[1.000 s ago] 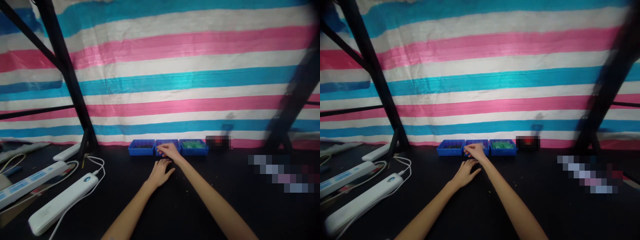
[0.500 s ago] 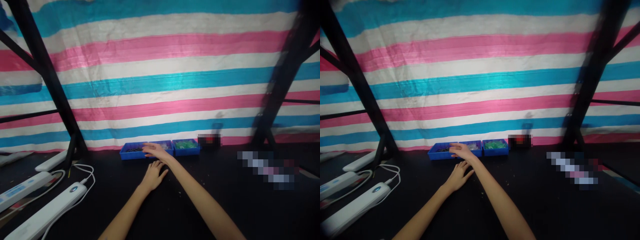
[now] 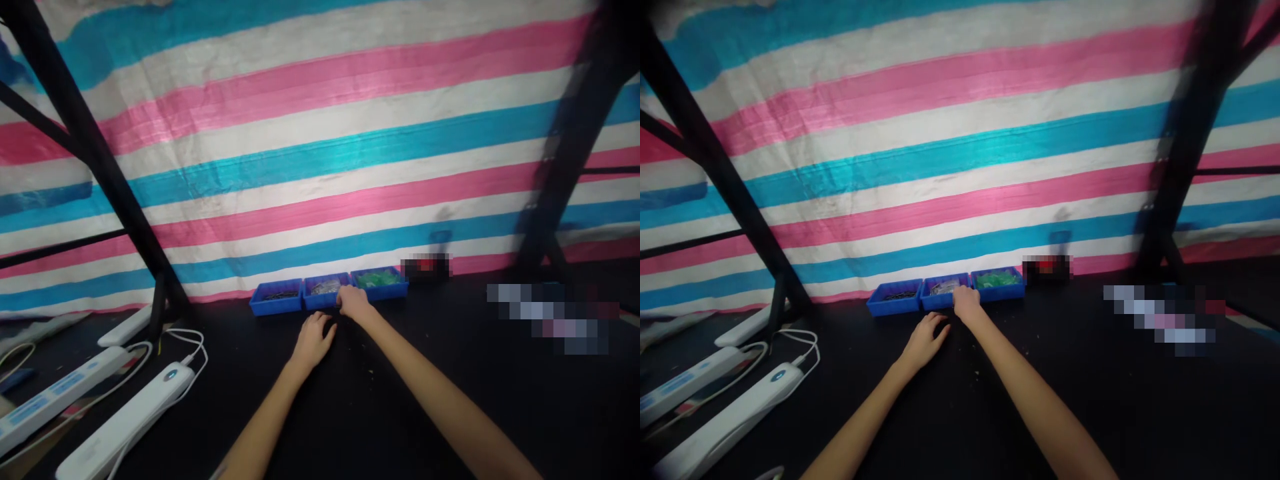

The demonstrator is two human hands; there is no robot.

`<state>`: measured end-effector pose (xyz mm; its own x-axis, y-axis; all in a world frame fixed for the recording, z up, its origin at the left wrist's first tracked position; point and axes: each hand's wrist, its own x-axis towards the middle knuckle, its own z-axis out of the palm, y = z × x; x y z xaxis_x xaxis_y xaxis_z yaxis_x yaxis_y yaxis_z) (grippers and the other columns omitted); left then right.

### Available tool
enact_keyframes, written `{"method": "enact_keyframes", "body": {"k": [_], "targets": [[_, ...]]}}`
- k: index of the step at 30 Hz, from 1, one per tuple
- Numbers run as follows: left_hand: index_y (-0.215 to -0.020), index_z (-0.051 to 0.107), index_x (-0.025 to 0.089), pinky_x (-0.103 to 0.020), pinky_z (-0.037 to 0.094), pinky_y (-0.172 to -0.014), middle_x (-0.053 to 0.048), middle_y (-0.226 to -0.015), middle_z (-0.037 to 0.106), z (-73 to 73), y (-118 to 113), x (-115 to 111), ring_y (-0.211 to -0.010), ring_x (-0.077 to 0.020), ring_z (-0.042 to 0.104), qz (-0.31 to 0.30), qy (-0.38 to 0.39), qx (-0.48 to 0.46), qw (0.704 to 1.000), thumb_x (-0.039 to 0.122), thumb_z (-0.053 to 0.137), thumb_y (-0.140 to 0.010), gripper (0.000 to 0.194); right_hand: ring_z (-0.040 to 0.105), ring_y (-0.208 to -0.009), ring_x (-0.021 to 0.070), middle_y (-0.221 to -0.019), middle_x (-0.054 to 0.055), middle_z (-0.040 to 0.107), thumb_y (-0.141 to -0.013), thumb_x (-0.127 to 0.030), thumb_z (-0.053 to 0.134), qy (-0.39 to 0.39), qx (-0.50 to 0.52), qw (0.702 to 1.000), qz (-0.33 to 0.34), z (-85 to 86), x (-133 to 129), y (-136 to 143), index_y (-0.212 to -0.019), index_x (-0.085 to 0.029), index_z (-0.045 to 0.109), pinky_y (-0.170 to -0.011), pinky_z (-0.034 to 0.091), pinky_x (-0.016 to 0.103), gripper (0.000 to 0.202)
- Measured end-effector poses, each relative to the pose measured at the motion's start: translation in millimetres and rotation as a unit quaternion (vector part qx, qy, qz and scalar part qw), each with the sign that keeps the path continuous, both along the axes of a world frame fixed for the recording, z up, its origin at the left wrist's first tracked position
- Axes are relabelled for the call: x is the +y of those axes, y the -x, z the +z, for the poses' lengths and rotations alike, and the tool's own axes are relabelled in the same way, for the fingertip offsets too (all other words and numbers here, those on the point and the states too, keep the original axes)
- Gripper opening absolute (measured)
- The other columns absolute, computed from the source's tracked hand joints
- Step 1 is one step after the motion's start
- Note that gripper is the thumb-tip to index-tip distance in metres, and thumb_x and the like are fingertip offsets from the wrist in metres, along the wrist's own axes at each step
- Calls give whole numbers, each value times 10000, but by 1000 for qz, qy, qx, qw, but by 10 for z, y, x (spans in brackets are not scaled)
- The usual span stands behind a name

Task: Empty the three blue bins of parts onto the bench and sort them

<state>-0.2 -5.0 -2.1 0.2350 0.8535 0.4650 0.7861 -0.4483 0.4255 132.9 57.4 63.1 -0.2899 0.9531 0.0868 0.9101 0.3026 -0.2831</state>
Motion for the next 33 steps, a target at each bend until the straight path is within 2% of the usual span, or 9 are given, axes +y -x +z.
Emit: {"method": "enact_keyframes", "body": {"k": [6,12,14,16,19,23,27,29,33], "targets": [[-902,620,167,-329,447,-834,-57,-928,619,-24,14,81,-886,-169,577,-27,11,-171,985,199,513,-753,186,590,-952,250,-974,144,644,-665,-59,587,-13,-21,999,-30,-40,-101,94,-836,-139,665,-773,449,315,204],[-822,641,148,-330,478,-798,-62,-879,642,-69,57,128,-818,-166,604,32,47,-315,947,91,609,-605,227,608,-903,265,-905,121,665,-526,-199,729,27,-12,1000,-11,-29,-134,57,-783,-170,677,-746,464,320,264],[-808,644,142,-307,504,-725,-68,-867,641,-68,61,123,-792,-168,601,47,67,-335,939,118,664,-569,241,607,-899,271,-880,120,670,-508,-228,733,39,3,999,-2,-25,-139,41,-757,-172,683,-747,463,329,260],[-832,641,137,-246,512,-555,-77,-867,626,-49,48,109,-750,-167,591,62,92,-356,928,201,707,-554,292,618,-866,264,-816,109,679,-515,-235,719,53,26,998,13,-19,-132,18,-722,-172,691,-741,464,325,218],[-930,622,126,-168,422,-382,-72,-812,603,14,11,78,-653,-137,560,76,113,-397,908,355,699,-588,419,645,-733,200,-635,53,673,-580,-256,664,84,79,992,53,-13,-88,-30,-686,-195,702,-700,471,276,127],[-1009,609,123,-155,401,-424,-74,-830,608,115,-10,45,-656,-112,539,52,145,-469,870,445,642,-645,488,638,-646,114,-635,5,674,-676,-297,591,105,164,973,120,-6,-20,-61,-831,-225,694,-617,467,182,200],[-920,656,134,-152,366,-452,-71,-862,615,150,34,50,-662,-95,518,39,158,-514,842,450,658,-625,432,614,-577,102,-707,49,683,-646,-240,640,123,327,921,169,21,-26,-28,-868,-129,659,-517,453,160,249],[-898,663,140,-153,354,-458,-64,-860,612,141,59,63,-664,-91,511,46,153,-532,831,445,673,-610,419,593,-533,98,-695,62,680,-623,-236,668,140,371,903,165,38,-47,-5,-871,-104,643,-448,422,152,282],[-862,670,143,-152,325,-455,-34,-758,593,106,74,76,-612,-71,473,65,133,-532,834,457,669,-612,401,581,-511,94,-661,55,674,-612,-239,683,187,372,898,142,33,-88,42,-955,-106,622,-374,366,128,373]]}}
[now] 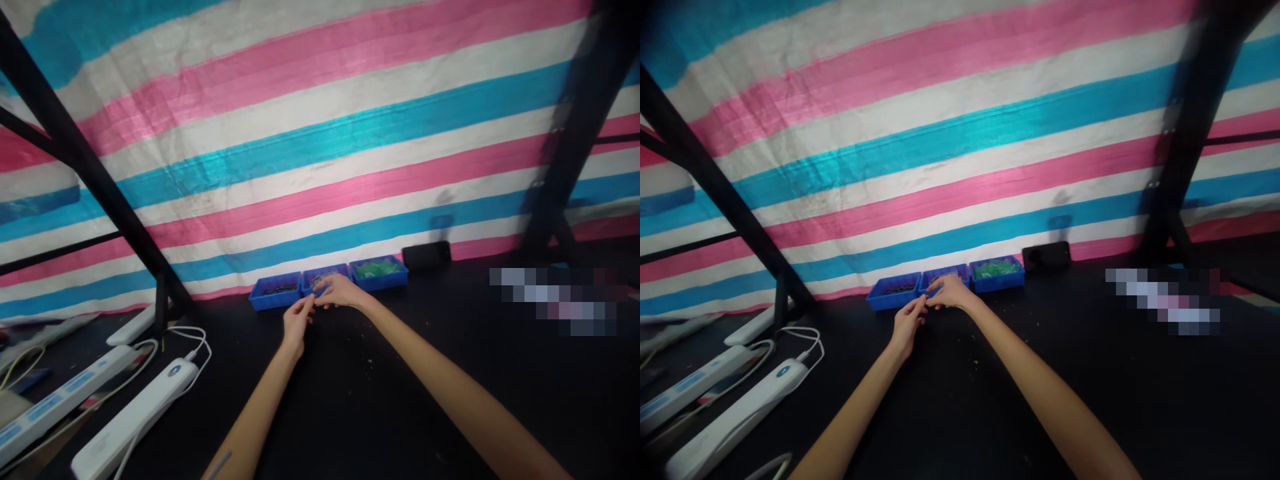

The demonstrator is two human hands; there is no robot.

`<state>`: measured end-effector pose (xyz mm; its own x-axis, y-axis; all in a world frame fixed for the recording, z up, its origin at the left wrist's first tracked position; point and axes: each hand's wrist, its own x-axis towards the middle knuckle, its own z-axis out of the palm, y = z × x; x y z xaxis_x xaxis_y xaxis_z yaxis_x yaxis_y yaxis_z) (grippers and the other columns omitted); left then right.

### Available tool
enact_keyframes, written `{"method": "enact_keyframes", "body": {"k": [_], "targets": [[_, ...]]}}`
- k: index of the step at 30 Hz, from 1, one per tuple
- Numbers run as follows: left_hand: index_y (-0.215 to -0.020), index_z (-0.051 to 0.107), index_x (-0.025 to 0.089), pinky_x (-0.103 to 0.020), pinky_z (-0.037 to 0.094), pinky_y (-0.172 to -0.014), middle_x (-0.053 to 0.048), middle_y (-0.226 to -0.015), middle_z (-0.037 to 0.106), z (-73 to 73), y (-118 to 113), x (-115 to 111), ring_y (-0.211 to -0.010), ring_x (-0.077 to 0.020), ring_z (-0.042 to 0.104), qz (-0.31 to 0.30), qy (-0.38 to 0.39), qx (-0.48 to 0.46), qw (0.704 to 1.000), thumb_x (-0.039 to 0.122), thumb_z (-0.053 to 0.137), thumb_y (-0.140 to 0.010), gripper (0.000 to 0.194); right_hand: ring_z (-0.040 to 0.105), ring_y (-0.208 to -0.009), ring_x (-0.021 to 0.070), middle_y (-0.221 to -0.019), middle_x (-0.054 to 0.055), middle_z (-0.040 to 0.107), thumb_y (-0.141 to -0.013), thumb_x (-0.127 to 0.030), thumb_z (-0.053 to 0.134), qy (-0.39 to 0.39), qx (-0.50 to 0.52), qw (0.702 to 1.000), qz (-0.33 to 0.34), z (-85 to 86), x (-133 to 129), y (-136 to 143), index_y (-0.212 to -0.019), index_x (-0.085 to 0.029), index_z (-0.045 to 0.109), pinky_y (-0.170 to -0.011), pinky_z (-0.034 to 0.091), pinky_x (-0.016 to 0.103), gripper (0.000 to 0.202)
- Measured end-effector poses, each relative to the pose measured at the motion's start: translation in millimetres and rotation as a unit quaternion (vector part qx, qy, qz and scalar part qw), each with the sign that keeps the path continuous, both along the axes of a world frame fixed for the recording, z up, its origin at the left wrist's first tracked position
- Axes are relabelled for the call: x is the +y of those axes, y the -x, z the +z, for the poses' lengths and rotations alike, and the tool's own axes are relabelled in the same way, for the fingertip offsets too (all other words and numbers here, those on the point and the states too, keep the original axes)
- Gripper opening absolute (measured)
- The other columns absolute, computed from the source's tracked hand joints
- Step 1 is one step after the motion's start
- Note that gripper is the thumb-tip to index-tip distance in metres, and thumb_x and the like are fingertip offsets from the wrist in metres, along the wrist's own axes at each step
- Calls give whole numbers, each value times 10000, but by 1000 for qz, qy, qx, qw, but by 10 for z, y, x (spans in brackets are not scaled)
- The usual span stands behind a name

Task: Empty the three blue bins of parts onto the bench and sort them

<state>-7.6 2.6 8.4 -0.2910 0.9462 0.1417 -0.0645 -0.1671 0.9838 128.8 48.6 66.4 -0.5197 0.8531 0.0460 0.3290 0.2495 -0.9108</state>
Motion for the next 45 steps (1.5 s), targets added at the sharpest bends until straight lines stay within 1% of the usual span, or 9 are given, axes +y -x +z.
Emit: {"method": "enact_keyframes", "body": {"k": [5,10,16,21,25,31,33,39,45], "targets": [[-857,666,140,-149,285,-434,0,-656,552,1,12,-6,-527,-44,418,25,10,9,1000,487,660,-608,427,603,-560,93,-704,63,678,-684,-270,606,-11,-51,998,42,-90,-15,61,-753,-117,684,-382,385,112,185],[-809,656,146,-152,271,-422,31,-587,505,59,52,4,-489,-41,392,58,9,8,998,520,662,-577,440,619,-623,98,-755,60,685,-704,-313,599,-5,-43,996,76,-57,23,15,-779,-138,691,-422,413,111,211],[-789,640,141,-160,280,-437,4,-677,542,97,-10,-13,-535,-61,406,51,-31,66,996,473,671,-592,386,596,-577,82,-770,56,682,-721,-353,598,-52,27,998,-3,3,71,-44,-841,-146,681,-407,394,118,253],[-876,615,154,-184,327,-490,3,-697,544,3,-76,0,-545,-82,435,16,-41,141,989,460,638,-636,389,568,-527,70,-694,42,673,-719,-308,607,-68,37,996,-46,-27,85,0,-822,-138,683,-421,404,123,213],[-914,600,182,-213,354,-530,14,-678,532,-103,-108,-3,-541,-100,450,-14,-68,290,954,443,625,-652,371,576,-536,71,-731,44,679,-734,-282,583,-32,77,991,-107,-47,152,-28,-769,-132,677,-403,397,116,181],[-879,604,217,-280,348,-660,-17,-737,542,-72,-196,-143,-724,-167,493,-83,-115,545,826,341,486,-783,196,590,-539,86,-702,70,679,-752,-256,550,8,98,985,-141,-195,230,-43,-707,-99,656,-427,448,142,195],[-916,584,219,-288,345,-663,-18,-752,541,-43,-215,-181,-741,-174,489,-94,-101,578,804,323,443,-809,205,593,-531,86,-697,72,678,-745,-238,555,23,102,985,-140,-232,230,-5,-696,-100,647,-429,459,144,172],[-953,550,206,-320,351,-703,-42,-861,559,-26,-219,-211,-817,-197,489,-99,-96,599,789,306,405,-832,214,604,-526,102,-675,93,673,-737,-213,574,60,114,985,-118,-178,158,204,-685,-86,638,-449,493,162,151],[-966,548,204,-349,363,-743,-56,-904,559,-32,-220,-207,-854,-216,491,-95,-92,607,784,303,403,-832,221,624,-870,131,-1025,75,640,-769,-239,577,77,222,972,6,-75,20,391,-1127,-177,539,-707,531,206,365]]}}
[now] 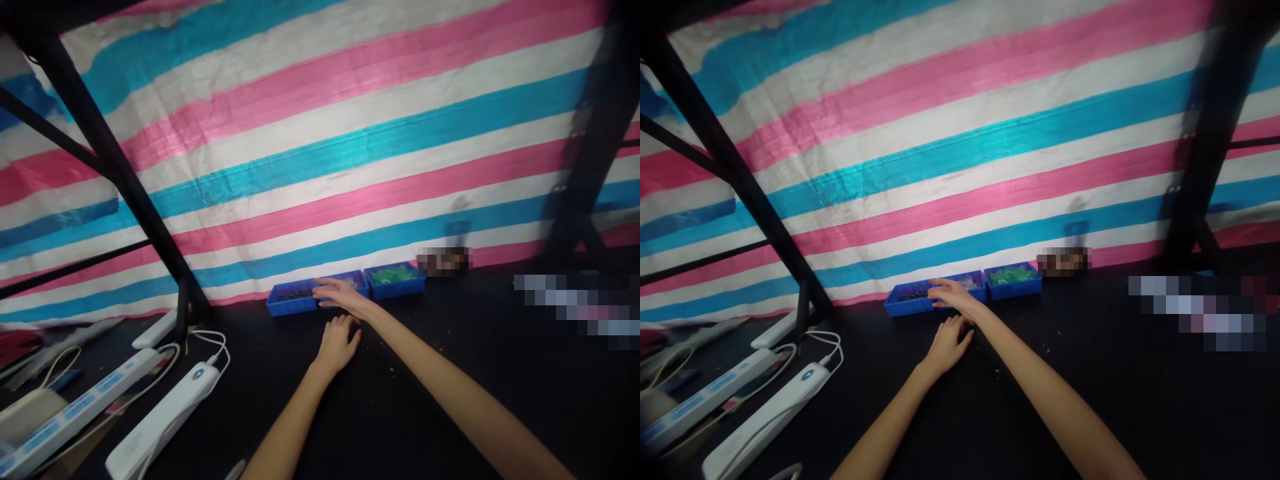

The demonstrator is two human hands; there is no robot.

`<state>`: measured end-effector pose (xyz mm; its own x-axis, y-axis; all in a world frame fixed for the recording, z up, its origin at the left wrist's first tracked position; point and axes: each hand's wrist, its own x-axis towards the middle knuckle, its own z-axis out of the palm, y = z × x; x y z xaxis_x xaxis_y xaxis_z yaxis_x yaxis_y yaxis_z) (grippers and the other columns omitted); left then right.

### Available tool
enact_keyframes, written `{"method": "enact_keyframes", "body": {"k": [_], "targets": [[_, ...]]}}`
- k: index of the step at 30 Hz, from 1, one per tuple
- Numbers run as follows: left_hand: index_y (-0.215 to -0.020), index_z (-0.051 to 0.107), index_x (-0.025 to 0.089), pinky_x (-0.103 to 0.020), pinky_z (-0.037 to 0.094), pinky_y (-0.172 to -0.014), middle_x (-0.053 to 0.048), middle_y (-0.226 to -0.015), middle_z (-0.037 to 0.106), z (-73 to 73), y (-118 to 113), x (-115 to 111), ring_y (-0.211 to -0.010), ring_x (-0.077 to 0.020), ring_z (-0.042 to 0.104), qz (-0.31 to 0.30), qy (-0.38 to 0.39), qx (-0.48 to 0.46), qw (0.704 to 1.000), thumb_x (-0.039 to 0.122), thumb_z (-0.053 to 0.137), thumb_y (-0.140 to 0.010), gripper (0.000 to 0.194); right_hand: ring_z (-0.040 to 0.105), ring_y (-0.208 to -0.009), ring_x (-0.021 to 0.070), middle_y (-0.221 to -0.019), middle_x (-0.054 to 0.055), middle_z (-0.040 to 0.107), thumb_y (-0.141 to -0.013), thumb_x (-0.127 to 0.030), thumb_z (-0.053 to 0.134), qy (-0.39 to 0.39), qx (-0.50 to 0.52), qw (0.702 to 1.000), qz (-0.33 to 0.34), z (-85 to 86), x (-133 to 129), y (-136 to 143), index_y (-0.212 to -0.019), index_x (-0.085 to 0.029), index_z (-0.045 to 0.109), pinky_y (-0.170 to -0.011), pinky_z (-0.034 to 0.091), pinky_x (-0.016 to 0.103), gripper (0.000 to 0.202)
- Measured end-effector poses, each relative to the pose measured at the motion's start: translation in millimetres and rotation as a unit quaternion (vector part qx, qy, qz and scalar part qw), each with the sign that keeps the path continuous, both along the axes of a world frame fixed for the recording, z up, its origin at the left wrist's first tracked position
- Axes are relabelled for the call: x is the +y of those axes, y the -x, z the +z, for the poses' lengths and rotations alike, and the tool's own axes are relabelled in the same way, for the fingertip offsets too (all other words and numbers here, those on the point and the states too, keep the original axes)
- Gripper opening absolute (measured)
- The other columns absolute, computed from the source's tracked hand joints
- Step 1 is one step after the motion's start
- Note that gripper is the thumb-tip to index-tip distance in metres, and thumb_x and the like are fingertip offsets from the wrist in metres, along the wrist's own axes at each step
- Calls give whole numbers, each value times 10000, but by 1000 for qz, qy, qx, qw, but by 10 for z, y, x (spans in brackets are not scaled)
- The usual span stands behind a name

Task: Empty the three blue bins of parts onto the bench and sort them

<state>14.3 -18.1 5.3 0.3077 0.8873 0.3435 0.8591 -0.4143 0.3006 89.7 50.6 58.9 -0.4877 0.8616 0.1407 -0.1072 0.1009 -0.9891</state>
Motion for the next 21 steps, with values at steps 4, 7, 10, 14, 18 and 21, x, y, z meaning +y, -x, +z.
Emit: {"method": "enact_keyframes", "body": {"k": [4,7,10,14,18,21], "targets": [[-965,547,212,-330,366,-718,-46,-865,556,18,11,-1,-825,-206,494,-11,-4,8,1000,301,396,-835,219,602,-927,139,-1083,64,615,-784,-245,549,-58,-44,997,3,74,-15,-29,-1138,-188,531,-727,516,215,360],[-972,542,214,-308,365,-692,-37,-836,546,33,23,-3,-791,-190,491,-19,2,5,1000,299,391,-836,220,594,-925,134,-1048,30,632,-780,-266,530,-179,-255,944,-110,167,43,-208,-1063,-208,590,-745,480,208,295],[-975,537,213,-291,365,-680,-28,-806,535,47,28,0,-766,-176,486,-23,11,0,1000,293,394,-833,217,562,-983,196,-1052,49,625,-704,-281,592,-214,-417,858,-209,243,135,-529,-982,-214,632,-808,429,272,288],[-963,539,213,-277,363,-669,-10,-743,508,65,27,7,-734,-165,476,-23,17,7,1000,294,395,-831,211,552,-960,301,-974,139,629,-620,-228,642,-160,-522,793,-270,209,202,-973,-860,-155,657,-804,386,395,252],[-964,540,217,-271,362,-664,-7,-731,503,69,25,6,-729,-164,477,-25,13,9,1000,297,395,-831,212,492,-1029,289,-1058,126,579,-675,-262,596,-202,-557,753,-286,40,60,-1220,-950,-165,614,-872,306,424,292],[-963,542,218,-278,364,-674,-12,-745,515,59,18,-5,-735,-168,483,-24,4,3,1000,308,396,-833,215,484,-1039,266,-1053,116,584,-714,-278,568,-296,-543,735,-279,-57,-163,-1335,-988,-168,600,-899,284,403,298]]}}
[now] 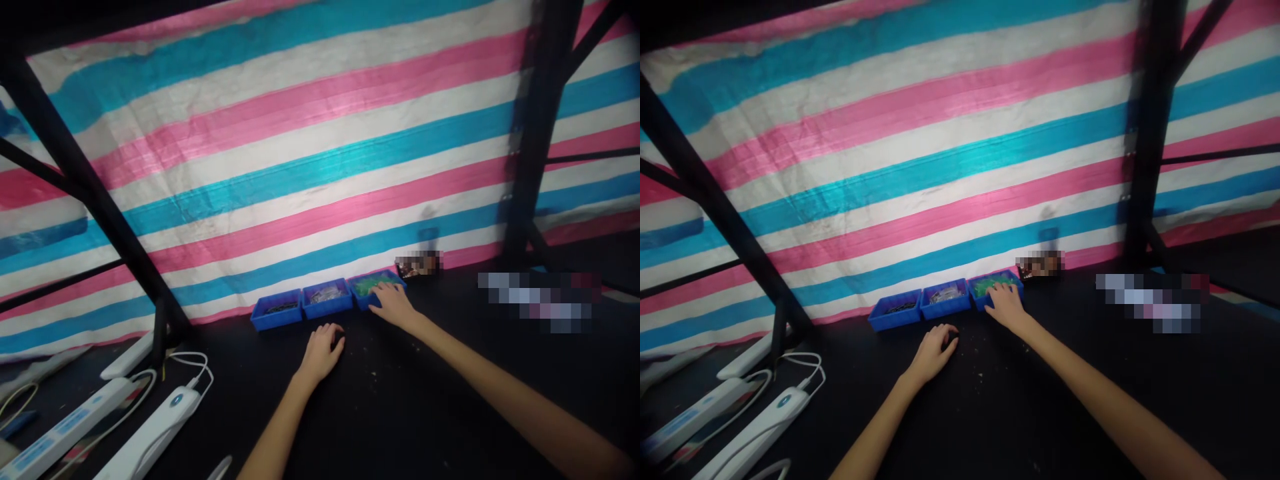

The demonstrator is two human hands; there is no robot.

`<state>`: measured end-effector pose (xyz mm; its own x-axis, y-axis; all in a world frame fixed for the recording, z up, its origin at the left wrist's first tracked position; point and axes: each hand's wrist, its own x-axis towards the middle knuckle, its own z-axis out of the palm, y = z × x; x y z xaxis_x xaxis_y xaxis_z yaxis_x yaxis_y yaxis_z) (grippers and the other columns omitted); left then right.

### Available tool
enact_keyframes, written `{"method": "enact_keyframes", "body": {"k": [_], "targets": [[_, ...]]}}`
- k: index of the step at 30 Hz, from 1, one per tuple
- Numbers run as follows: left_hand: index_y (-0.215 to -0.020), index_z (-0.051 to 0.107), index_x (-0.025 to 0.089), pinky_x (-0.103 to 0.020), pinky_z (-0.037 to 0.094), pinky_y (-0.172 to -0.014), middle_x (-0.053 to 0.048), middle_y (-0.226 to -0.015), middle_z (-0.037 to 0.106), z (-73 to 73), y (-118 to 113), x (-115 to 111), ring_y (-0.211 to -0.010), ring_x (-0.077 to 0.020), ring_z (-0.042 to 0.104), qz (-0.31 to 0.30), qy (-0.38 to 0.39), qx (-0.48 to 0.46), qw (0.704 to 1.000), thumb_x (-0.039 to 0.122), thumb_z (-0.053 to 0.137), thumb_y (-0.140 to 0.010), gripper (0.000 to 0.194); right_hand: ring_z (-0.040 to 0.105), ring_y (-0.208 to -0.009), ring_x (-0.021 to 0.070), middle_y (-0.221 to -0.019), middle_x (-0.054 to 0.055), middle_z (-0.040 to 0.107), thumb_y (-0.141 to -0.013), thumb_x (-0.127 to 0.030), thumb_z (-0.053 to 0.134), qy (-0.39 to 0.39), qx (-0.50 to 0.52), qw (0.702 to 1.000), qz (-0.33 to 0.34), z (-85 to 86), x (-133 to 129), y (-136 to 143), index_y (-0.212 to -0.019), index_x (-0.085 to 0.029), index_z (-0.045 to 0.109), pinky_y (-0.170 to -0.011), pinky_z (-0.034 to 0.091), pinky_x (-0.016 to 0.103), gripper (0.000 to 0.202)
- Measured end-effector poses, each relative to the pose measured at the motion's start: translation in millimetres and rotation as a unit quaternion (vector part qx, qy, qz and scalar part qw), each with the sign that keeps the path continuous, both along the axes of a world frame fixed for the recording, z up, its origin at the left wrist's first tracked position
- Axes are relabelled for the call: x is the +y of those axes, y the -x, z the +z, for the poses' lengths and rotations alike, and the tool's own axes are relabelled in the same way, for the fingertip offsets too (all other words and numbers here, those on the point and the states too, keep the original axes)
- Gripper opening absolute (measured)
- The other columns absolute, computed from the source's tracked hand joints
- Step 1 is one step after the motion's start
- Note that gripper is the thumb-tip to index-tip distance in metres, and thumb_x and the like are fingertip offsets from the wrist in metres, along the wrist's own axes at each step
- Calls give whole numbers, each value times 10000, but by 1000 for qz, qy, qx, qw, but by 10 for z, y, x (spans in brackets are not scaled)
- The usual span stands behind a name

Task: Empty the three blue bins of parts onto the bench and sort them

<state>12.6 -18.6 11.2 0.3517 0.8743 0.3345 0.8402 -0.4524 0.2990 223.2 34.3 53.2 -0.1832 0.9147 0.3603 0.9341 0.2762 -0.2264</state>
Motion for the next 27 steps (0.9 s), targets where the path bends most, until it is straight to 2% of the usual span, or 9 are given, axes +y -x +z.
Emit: {"method": "enact_keyframes", "body": {"k": [2,4,7,9,11,14,16,21,27], "targets": [[-987,533,215,-287,368,-686,-16,-751,522,-6,-9,-10,-738,-171,487,5,-8,-13,1000,322,383,-841,236,544,-945,238,-944,81,635,-734,-362,546,-14,28,997,69,-15,-134,-103,-899,-189,634,-875,326,371,256],[-1037,512,208,-295,375,-704,-21,-763,529,-2,-20,-24,-748,-173,493,10,-14,-38,999,339,363,-852,271,591,-820,192,-861,40,661,-756,-463,488,22,114,988,102,-7,-202,-249,-852,-233,648,-762,410,299,296],[-1092,487,204,-308,386,-744,-34,-817,547,35,-41,-65,-789,-177,509,14,-18,-74,997,355,340,-865,310,601,-788,186,-873,49,664,-757,-477,461,-10,214,976,34,-33,-148,-522,-849,-232,656,-693,444,271,327],[-1124,472,218,-323,383,-796,-45,-914,556,82,-69,-110,-866,-181,515,11,-25,-91,996,350,332,-872,317,596,-833,200,-950,57,651,-720,-437,513,-34,217,976,2,-109,-57,-686,-907,-219,650,-723,449,283,319],[-1175,438,244,-341,358,-869,-51,-1060,536,138,-117,-169,-995,-186,489,-5,-38,-101,994,339,327,-880,330,600,-820,214,-931,63,658,-686,-423,548,1,204,979,-9,-215,14,-784,-890,-216,665,-722,455,298,312],[-1261,356,272,-359,286,-973,-47,-1276,424,200,-229,-268,-1185,-189,365,-58,-52,-88,993,345,345,-880,388,606,-826,223,-858,51,677,-717,-433,510,63,202,977,13,-344,16,-759,-797,-235,689,-737,454,306,278],[-1304,299,278,-384,243,-1010,-45,-1364,329,212,-312,-325,-1262,-204,265,-93,-56,-64,992,375,371,-870,450,606,-833,224,-868,44,677,-720,-425,508,62,203,977,34,-370,-44,-661,-803,-241,689,-729,457,302,271],[-1336,230,296,-415,200,-1039,-22,-1426,218,192,-419,-374,-1317,-206,128,-142,-66,-5,988,396,372,-870,498,612,-729,182,-813,-4,673,-737,-413,506,27,173,983,53,-255,-252,-450,-770,-272,682,-637,458,274,228],[-1320,258,263,-430,190,-1042,-44,-1418,238,189,-385,-353,-1315,-207,145,-98,-70,-50,991,391,373,-869,483,583,-759,155,-803,-14,634,-774,-366,514,-179,140,974,0,-23,-451,-386,-796,-274,668,-570,421,243,181]]}}
